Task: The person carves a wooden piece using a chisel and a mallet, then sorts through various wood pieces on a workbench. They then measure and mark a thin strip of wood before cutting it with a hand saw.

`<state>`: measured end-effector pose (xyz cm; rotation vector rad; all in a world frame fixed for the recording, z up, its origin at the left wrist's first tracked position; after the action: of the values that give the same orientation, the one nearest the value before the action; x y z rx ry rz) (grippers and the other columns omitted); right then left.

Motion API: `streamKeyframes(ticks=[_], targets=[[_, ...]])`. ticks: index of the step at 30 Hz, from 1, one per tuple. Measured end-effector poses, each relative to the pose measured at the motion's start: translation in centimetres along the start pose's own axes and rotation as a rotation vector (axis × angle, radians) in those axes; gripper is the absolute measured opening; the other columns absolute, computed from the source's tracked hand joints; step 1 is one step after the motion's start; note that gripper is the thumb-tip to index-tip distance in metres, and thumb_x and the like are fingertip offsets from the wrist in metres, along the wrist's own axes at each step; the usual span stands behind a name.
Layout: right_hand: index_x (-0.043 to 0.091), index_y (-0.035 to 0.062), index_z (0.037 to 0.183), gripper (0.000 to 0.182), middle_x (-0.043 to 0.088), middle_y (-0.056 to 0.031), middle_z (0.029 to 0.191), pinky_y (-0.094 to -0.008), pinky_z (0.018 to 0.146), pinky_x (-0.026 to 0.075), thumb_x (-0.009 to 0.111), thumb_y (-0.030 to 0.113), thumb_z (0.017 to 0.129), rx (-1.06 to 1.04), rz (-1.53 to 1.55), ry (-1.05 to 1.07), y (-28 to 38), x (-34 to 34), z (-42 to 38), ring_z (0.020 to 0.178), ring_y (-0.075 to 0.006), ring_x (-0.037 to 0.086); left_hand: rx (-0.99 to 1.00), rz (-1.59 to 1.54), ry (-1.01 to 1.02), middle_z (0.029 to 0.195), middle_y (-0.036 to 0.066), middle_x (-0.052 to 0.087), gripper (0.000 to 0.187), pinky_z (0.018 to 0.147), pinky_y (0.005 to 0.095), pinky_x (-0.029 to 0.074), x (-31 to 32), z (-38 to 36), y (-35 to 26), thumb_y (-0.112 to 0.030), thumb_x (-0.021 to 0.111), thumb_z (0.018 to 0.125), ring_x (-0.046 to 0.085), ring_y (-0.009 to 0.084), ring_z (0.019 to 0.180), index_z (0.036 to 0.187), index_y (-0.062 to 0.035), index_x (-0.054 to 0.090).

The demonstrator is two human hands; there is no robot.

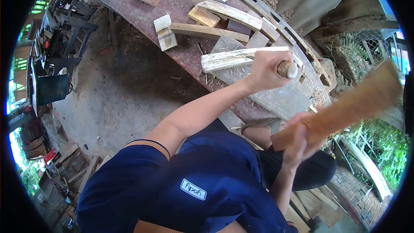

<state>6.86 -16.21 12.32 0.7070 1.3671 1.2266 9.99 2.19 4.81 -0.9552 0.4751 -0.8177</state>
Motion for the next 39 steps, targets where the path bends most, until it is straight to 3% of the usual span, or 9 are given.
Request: streamKeyframes(ticks=[3, 7, 11, 14, 17, 18, 20, 24, 39], targets=[[0.046, -0.0061, 0.122, 0.059, 0.059, -0.0156, 0.097, -0.0372, 0.079, 0.046, 0.072, 0.020, 0.077, 0.115, -0.338, 0.168, -2.9, 1.7, 0.8, 0.087, -0.0253, 0.057, 0.074, 0.005, 0.030, 0.065, 0.008, 0.058, 0.021, 0.052, 0.0356, 0.045, 0.4, -0.2, -1.0, -0.012, 0.072, 0.060, 0.059, 0.0284, 0.059, 0.074, -0.0120, 0.057], [0.050, -0.0023, 0.109, 0.033, 0.058, -0.0129, 0.081, -0.0263, 0.050, 0.047, 0.062, 0.012, 0.082, -0.056, -0.044, -0.085, -2.2, -1.1, -0.1, 0.056, -0.0159, 0.058, 0.110, 0.032, 0.167, 0.068, 0.007, 0.061, 0.019, 0.054, 0.0340, 0.046, 1.1, -1.3, -1.3, -0.011, 0.075, 0.062, 0.061, 0.0279, 0.061, 0.074, -0.0120, 0.060], [0.045, -0.0084, 0.120, 0.056, 0.059, -0.0173, 0.094, -0.0364, 0.076, 0.048, 0.072, 0.020, 0.079, 0.089, -0.320, 0.166, -2.3, 1.9, 0.4, 0.082, -0.0251, 0.059, 0.086, 0.037, 0.152, 0.070, 0.007, 0.061, 0.020, 0.055, 0.0350, 0.047, 1.4, -1.7, -1.1, -0.013, 0.071, 0.060, 0.061, 0.0273, 0.063, 0.075, -0.0122, 0.057], [0.047, -0.0077, 0.117, 0.056, 0.060, -0.0187, 0.092, -0.0369, 0.077, 0.047, 0.073, 0.025, 0.080, 0.099, -0.293, 0.151, -2.1, 1.6, 0.5, 0.084, -0.0258, 0.060, 0.012, -0.073, 0.140, 0.068, 0.010, 0.060, 0.015, 0.055, 0.0336, 0.048, 0.0, -1.1, 0.5, -0.013, 0.071, 0.064, 0.060, 0.0300, 0.061, 0.076, -0.0120, 0.063], [0.048, -0.0060, 0.115, 0.052, 0.060, -0.0171, 0.091, -0.0362, 0.077, 0.047, 0.073, 0.025, 0.081, 0.106, -0.235, 0.092, -2.5, 1.0, 0.5, 0.083, -0.0247, 0.059, -0.092, -0.143, -0.115, 0.066, 0.005, 0.062, 0.008, 0.055, 0.0272, 0.047, -4.6, 1.7, 1.8, 0.000, 0.066, 0.071, 0.060, 0.0113, 0.061, 0.068, -0.0049, 0.061], [0.048, -0.0056, 0.114, 0.051, 0.060, -0.0161, 0.091, -0.0355, 0.076, 0.047, 0.072, 0.025, 0.081, 0.120, -0.208, 0.087, -2.9, 1.0, 0.6, 0.083, -0.0239, 0.059, -0.041, -0.171, -0.222, 0.060, -0.002, 0.057, 0.017, 0.048, 0.0227, 0.042, -6.2, 2.7, 3.0, -0.006, 0.067, 0.082, 0.053, 0.0063, 0.053, 0.068, -0.0072, 0.057], [0.049, -0.0052, 0.113, 0.050, 0.059, -0.0152, 0.091, -0.0349, 0.076, 0.047, 0.072, 0.025, 0.081, 0.131, -0.176, 0.089, -3.0, 1.2, 0.6, 0.082, -0.0230, 0.058, -0.376, -0.517, -0.307, 0.056, 0.001, 0.051, 0.014, 0.041, 0.0241, 0.037, -7.5, 3.5, 6.5, -0.004, 0.062, 0.086, 0.047, 0.0074, 0.043, 0.075, -0.0048, 0.054], [0.049, -0.0040, 0.111, 0.046, 0.058, -0.0127, 0.091, -0.0337, 0.076, 0.047, 0.071, 0.024, 0.082, 0.196, -0.180, 0.125, -3.3, 1.5, -0.2, 0.083, -0.0204, 0.056, -0.382, -0.607, -0.418, 0.055, 0.001, 0.049, 0.014, 0.040, 0.0239, 0.037, -9.4, 4.1, 7.6, -0.001, 0.061, 0.087, 0.044, 0.0077, 0.043, 0.075, -0.0047, 0.053], [0.048, -0.0034, 0.114, 0.047, 0.056, -0.0113, 0.095, -0.0333, 0.081, 0.044, 0.071, 0.022, 0.081, 0.184, -0.164, 0.057, -3.7, -0.5, -0.4, 0.087, -0.0202, 0.054, -0.084, -0.096, -0.052, 0.058, 0.000, 0.057, 0.016, 0.050, 0.0233, 0.045, -1.1, 1.5, 1.0, -0.008, 0.069, 0.080, 0.054, 0.0047, 0.055, 0.071, -0.0047, 0.057]])
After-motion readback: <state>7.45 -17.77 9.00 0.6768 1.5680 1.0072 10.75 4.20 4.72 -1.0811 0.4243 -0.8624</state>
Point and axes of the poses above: each hand's wrist, its own z-axis towards the middle knuckle, its own x-axis out of the palm, y = z × x, the point moved 9 cm from there along z, towards the middle knuckle
